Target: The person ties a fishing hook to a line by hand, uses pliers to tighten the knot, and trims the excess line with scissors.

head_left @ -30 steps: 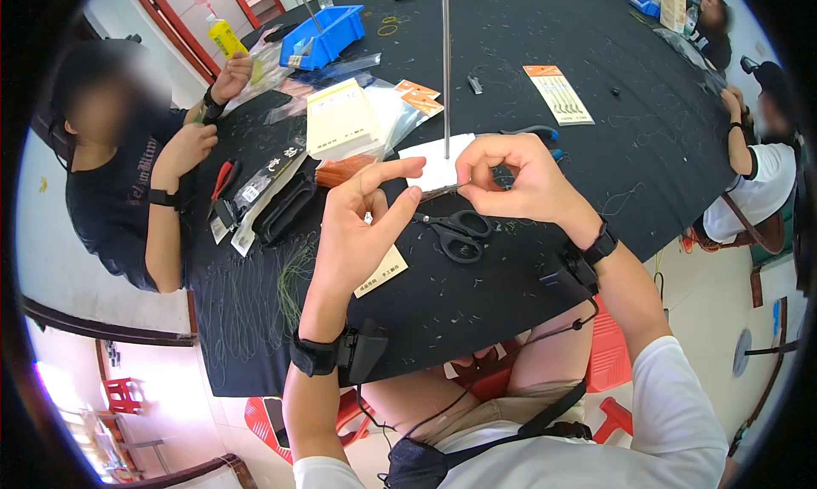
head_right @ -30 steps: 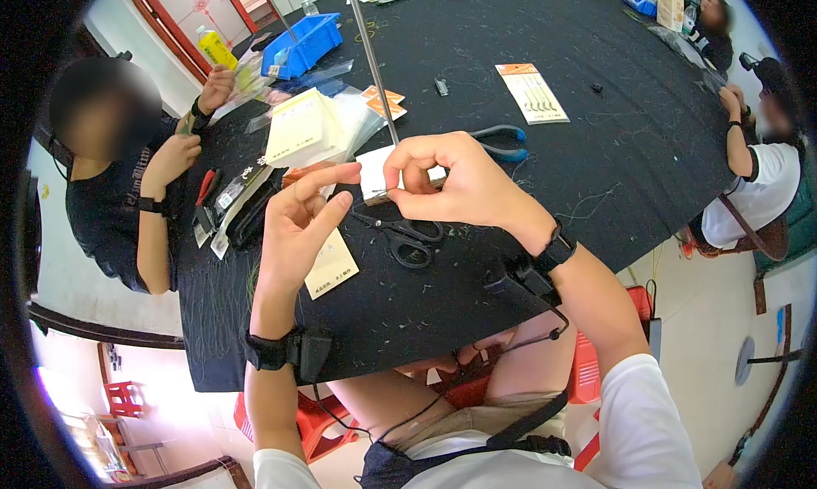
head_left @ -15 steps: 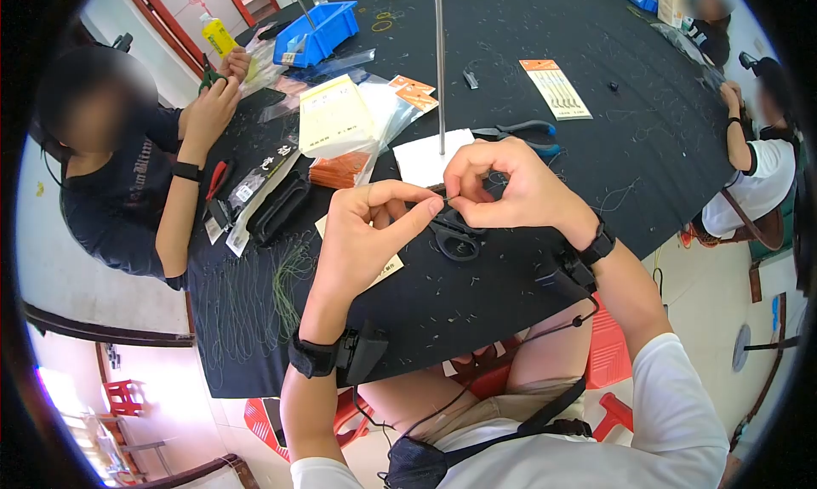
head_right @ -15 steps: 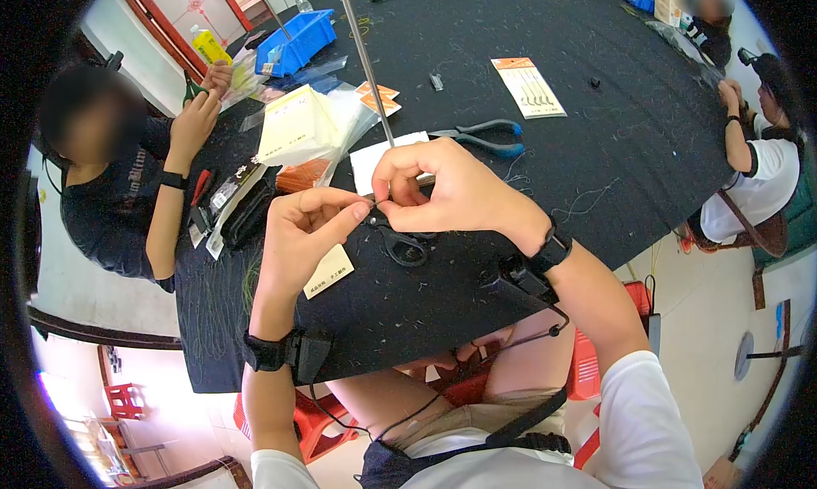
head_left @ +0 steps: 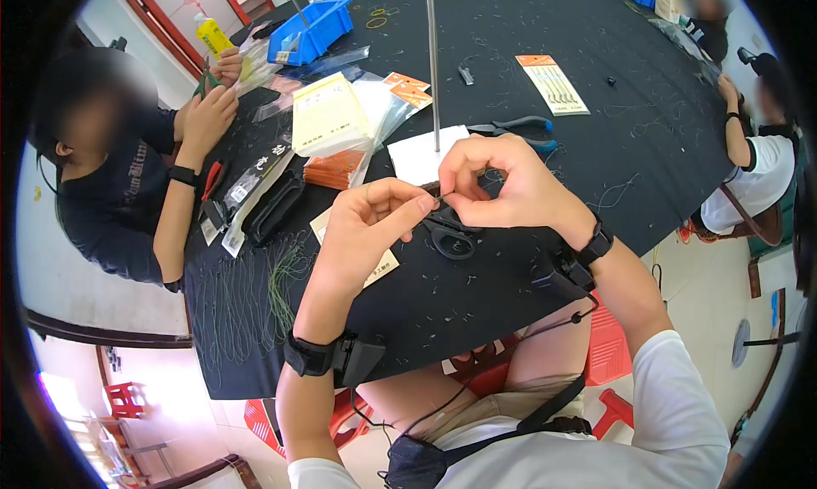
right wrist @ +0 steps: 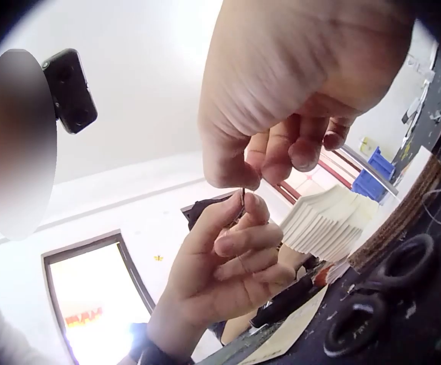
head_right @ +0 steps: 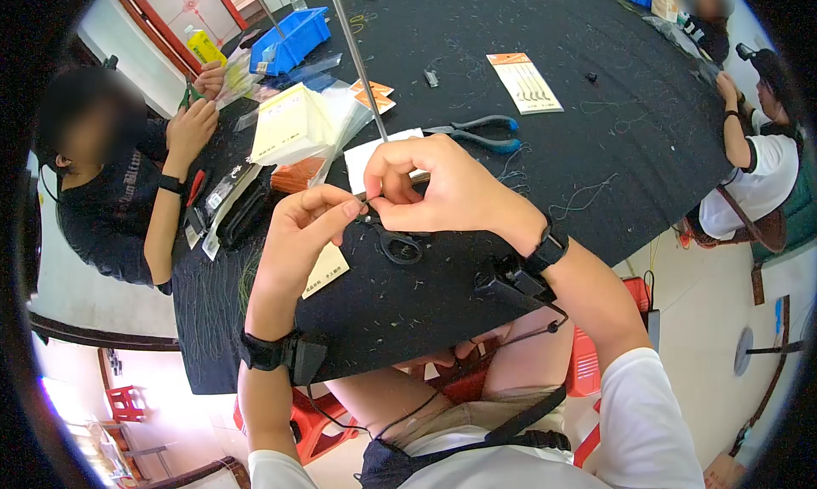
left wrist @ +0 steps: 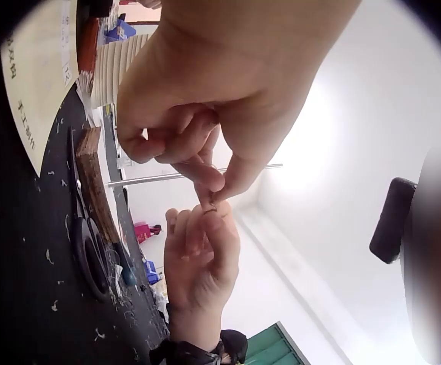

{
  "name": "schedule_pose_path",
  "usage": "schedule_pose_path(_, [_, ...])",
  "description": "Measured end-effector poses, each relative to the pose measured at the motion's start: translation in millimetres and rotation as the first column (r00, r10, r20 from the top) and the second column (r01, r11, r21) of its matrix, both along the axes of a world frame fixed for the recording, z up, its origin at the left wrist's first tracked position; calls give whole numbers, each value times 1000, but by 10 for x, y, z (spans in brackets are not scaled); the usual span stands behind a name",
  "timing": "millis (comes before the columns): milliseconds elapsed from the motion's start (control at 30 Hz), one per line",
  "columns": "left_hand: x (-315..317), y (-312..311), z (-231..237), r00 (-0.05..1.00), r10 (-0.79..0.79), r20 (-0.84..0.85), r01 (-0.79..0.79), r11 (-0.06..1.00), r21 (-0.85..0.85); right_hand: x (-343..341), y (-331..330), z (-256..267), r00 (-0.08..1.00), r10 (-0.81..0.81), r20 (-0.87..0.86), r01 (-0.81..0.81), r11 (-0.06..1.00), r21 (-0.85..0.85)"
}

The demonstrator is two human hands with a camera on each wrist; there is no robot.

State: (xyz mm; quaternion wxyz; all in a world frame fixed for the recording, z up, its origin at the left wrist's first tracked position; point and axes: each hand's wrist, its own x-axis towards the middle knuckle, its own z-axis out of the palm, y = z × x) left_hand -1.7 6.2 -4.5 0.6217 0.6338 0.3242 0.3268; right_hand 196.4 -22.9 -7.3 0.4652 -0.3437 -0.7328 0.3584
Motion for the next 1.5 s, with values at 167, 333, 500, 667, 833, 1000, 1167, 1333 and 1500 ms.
schedule_pose_path(167, [-4,-5,7,1000,-28,0,28,999,-37,11,19,-25,1000,8,-21,-8,1000,0])
schedule_pose_path(333, [8,-13,-4,999,-31,-18,30,997,-68,2,22,-24,999,-2,-33,2,1000,-10])
schedule_pose_path(500, [-28,23,-16,996,-88,1,88,994,-70,-10,44,-52,998,-33,-44,34,999,20])
schedule_pose_path(667, [-29,26,-43,995,-92,31,94,992,-84,-18,31,-29,997,-59,-51,60,998,32])
schedule_pose_path(833, [-25,29,-45,996,-84,38,87,993,-77,-15,44,-31,997,-68,-22,69,996,57])
schedule_pose_path(1000, [12,3,-42,998,-60,23,61,998,-27,-10,40,-26,997,-75,9,73,993,91])
schedule_pose_path(1167, [5,2,-33,999,-47,19,47,999,-6,0,38,-36,997,-70,18,68,993,101])
schedule_pose_path(1333, [18,-18,-14,1000,-6,25,7,999,-52,-2,37,-18,996,-83,20,80,990,113])
schedule_pose_path(1500, [13,-10,-34,999,-2,40,5,998,-60,7,43,-34,997,-74,23,72,992,103])
